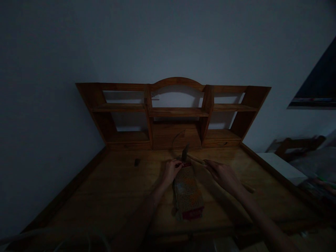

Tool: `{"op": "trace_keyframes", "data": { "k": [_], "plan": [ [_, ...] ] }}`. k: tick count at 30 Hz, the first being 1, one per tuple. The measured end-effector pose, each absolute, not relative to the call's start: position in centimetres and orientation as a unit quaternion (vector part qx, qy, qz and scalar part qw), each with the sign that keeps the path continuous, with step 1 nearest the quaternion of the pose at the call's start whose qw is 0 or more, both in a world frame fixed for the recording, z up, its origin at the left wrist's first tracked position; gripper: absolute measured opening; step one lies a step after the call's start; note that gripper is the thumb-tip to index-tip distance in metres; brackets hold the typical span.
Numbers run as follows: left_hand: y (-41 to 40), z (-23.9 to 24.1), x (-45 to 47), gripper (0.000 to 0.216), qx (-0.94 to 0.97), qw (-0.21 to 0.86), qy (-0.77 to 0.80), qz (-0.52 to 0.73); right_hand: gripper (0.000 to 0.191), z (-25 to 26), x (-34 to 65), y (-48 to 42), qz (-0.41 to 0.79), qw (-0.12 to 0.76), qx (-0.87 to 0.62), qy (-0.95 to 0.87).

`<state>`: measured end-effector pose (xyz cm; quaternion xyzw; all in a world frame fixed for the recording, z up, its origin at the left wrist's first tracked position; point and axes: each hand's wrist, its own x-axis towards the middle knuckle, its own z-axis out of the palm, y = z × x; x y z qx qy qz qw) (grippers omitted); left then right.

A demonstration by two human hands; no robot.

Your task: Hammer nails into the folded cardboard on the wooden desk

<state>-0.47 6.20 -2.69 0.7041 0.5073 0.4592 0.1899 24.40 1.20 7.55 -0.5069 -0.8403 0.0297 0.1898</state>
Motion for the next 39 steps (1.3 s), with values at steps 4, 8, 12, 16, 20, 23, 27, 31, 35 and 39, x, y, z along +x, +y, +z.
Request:
{"op": "trace_keyframes", "data": {
  "k": [4,8,12,16,20,23,27,31,35,39],
  "plan": [
    [6.2,-2.6,-0.5,0.014,0.702,0.191,0.517,0.45,0.038,7.7,24.4,1.1,0.029,0.189,-0.508,-0.84],
    [6.2,-2.5,-0.4,0.014,0.702,0.193,0.52,0.447,0.038,7.7,24.4,1.2,0.029,0.183,-0.515,-0.837],
    [6.1,-2.2,-0.3,0.013,0.702,0.184,0.525,0.444,0.037,7.6,24.4,1.2,0.036,0.187,-0.513,-0.837],
    [6.0,-2.0,-0.4,0.013,0.705,0.188,0.527,0.436,0.037,7.6,24.4,1.2,0.023,0.175,-0.528,-0.831],
    [5.8,-1.9,-0.8,0.014,0.704,0.192,0.524,0.438,0.038,7.3,25.0,1.2,0.022,0.186,-0.531,-0.827],
    [5.4,-1.4,-1.1,0.017,0.697,0.182,0.523,0.455,0.039,6.9,25.7,1.0,0.025,0.194,-0.54,-0.819],
    [5.0,-0.7,-1.3,0.023,0.693,0.143,0.51,0.489,0.04,6.5,26.8,0.5,0.037,0.203,-0.551,-0.809],
    [5.1,-1.0,-1.4,0.037,0.704,0.121,0.49,0.5,0.039,6.1,27.7,0.3,0.045,0.206,-0.556,-0.804],
    [5.2,-1.6,-1.4,0.052,0.73,0.122,0.49,0.461,0.039,5.9,28.3,0.3,0.044,0.197,-0.566,-0.8],
    [4.7,-1.2,-1.5,0.063,0.751,0.071,0.522,0.398,0.04,5.7,28.6,0.1,0.047,0.195,-0.575,-0.793]
  ]
}}
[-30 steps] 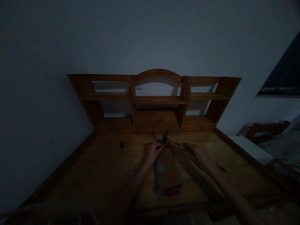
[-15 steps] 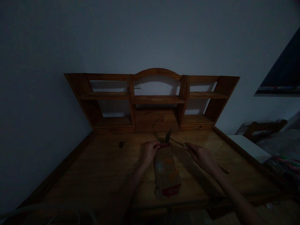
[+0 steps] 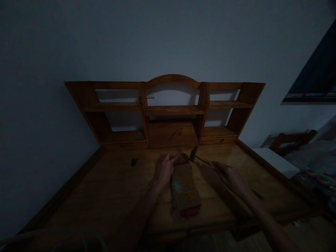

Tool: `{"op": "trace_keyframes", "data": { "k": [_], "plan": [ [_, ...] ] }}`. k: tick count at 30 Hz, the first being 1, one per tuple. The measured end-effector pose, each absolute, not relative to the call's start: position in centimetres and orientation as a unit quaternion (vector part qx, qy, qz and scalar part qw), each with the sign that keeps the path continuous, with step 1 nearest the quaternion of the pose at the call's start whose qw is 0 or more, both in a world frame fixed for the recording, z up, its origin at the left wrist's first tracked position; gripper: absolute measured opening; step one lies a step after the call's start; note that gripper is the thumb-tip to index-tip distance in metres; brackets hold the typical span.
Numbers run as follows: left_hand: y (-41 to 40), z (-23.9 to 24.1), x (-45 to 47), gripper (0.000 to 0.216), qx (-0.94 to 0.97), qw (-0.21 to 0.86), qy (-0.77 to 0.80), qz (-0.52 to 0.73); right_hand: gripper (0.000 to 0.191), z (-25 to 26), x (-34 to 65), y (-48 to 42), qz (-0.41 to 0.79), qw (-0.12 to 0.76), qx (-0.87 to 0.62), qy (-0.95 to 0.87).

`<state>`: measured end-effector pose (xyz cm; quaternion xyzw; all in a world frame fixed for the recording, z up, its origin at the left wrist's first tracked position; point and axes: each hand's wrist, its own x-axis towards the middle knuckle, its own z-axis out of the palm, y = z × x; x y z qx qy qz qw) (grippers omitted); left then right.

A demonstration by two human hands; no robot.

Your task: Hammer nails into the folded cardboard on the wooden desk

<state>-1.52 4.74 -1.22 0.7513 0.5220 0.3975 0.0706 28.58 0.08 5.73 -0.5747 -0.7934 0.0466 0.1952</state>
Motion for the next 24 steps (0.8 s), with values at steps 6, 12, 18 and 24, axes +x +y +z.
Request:
{"op": "trace_keyframes", "data": {
  "k": [6,12,18,24],
  "plan": [
    [3.9,0.1,-1.3,0.062,0.762,0.028,0.574,0.298,0.04,5.6,28.7,-0.1,0.059,0.195,-0.578,-0.79],
    [4.0,0.0,-1.3,0.063,0.774,-0.016,0.574,0.266,0.042,5.6,28.8,-0.3,0.083,0.204,-0.581,-0.784],
    [4.3,-0.4,-1.5,0.064,0.776,-0.015,0.565,0.281,0.042,4.9,29.4,-0.6,0.127,0.246,-0.583,-0.764],
    [4.2,-0.5,-1.6,0.066,0.768,-0.017,0.558,0.314,0.046,3.9,29.8,-1.9,0.262,0.337,-0.567,-0.705]
  ]
}}
